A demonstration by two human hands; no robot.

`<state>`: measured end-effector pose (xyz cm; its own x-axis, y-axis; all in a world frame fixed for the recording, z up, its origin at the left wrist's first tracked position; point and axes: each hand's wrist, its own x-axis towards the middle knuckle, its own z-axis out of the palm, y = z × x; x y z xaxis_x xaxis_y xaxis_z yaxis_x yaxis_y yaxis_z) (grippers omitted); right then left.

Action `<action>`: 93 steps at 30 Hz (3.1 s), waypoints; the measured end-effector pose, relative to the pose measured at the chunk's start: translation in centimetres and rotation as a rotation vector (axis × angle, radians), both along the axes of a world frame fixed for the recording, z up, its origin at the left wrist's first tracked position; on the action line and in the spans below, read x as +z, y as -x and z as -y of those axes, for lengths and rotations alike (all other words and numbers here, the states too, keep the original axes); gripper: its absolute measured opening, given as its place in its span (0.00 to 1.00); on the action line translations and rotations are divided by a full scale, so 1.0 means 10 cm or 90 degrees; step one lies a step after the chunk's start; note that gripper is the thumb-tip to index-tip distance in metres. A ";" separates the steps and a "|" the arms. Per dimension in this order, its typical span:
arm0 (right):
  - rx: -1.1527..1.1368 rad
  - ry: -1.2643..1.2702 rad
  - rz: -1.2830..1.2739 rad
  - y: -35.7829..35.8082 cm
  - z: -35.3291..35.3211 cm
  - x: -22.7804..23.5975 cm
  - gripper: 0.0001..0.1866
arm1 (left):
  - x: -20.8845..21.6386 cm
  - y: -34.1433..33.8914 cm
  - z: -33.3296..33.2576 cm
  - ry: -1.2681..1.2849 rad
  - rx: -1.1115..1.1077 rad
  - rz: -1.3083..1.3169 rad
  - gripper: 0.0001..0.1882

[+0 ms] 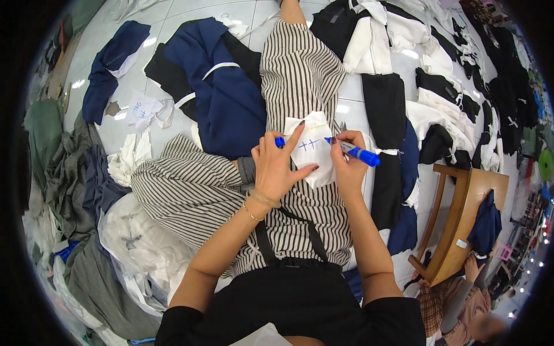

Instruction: The person sits on the floor and bundles folded garments with white ribbons. They write on small white tags with a blue marker and attach the tags to the bundles. The person handles several dark-colored garments and places the finished bundles aside.

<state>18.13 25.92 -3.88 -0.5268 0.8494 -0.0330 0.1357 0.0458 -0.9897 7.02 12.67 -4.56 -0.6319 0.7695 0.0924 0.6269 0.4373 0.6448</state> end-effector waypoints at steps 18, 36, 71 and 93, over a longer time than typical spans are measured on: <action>0.150 -0.026 0.047 -0.19 0.25 0.11 0.05 | -0.03 -0.20 0.11 0.007 0.002 0.066 0.50; 0.194 -0.115 0.092 -0.17 0.21 0.11 0.07 | -0.02 -0.17 0.07 0.052 -0.024 0.077 0.51; 0.104 -0.038 0.067 -0.28 0.10 -0.01 0.04 | -0.05 -0.17 0.08 0.025 -0.020 0.021 0.52; 0.066 0.006 0.064 -0.31 0.04 -0.08 0.04 | -0.06 -0.17 0.08 0.033 -0.023 0.019 0.52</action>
<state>21.19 25.53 -4.69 -0.6053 0.7899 -0.0985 0.2298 0.0549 -0.9717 8.70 11.87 -5.18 -0.6056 0.7951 0.0334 0.6235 0.4479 0.6408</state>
